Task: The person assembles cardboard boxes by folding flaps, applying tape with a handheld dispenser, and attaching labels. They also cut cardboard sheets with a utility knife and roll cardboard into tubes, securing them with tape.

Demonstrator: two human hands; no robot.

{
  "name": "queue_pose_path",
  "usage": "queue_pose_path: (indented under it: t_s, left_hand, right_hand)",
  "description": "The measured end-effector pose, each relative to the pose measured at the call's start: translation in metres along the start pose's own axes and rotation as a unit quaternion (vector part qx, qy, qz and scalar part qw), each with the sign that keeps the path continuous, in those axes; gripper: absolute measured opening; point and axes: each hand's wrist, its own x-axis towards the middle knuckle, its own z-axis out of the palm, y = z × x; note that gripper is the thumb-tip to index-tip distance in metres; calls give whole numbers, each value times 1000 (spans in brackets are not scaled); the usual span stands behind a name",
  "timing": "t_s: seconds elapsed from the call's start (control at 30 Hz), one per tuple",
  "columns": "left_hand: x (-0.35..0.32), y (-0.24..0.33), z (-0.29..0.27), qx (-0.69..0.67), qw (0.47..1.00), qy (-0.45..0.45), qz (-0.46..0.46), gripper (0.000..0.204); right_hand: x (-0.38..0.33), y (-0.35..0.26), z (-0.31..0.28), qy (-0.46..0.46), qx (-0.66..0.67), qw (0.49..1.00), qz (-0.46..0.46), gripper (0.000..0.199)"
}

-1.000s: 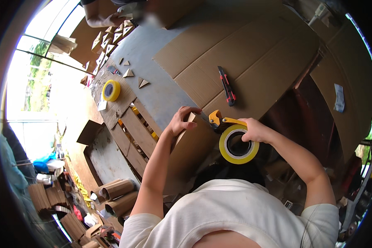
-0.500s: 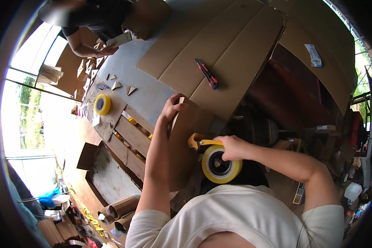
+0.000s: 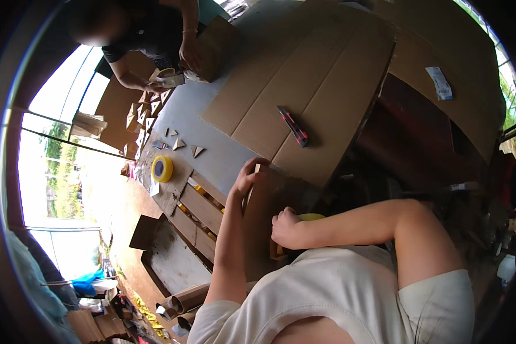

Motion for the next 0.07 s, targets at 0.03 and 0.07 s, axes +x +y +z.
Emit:
queue_pose_path:
  t_s: [0.03, 0.07]
  left_hand:
    - [-6, 0, 4, 40, 999, 31, 17, 68]
    - [-14, 1, 4, 57, 996, 60, -33, 73]
  right_hand:
    - [-4, 7, 3, 12, 2, 1000, -9, 21]
    - [0, 12, 2, 10, -3, 1000, -20, 21]
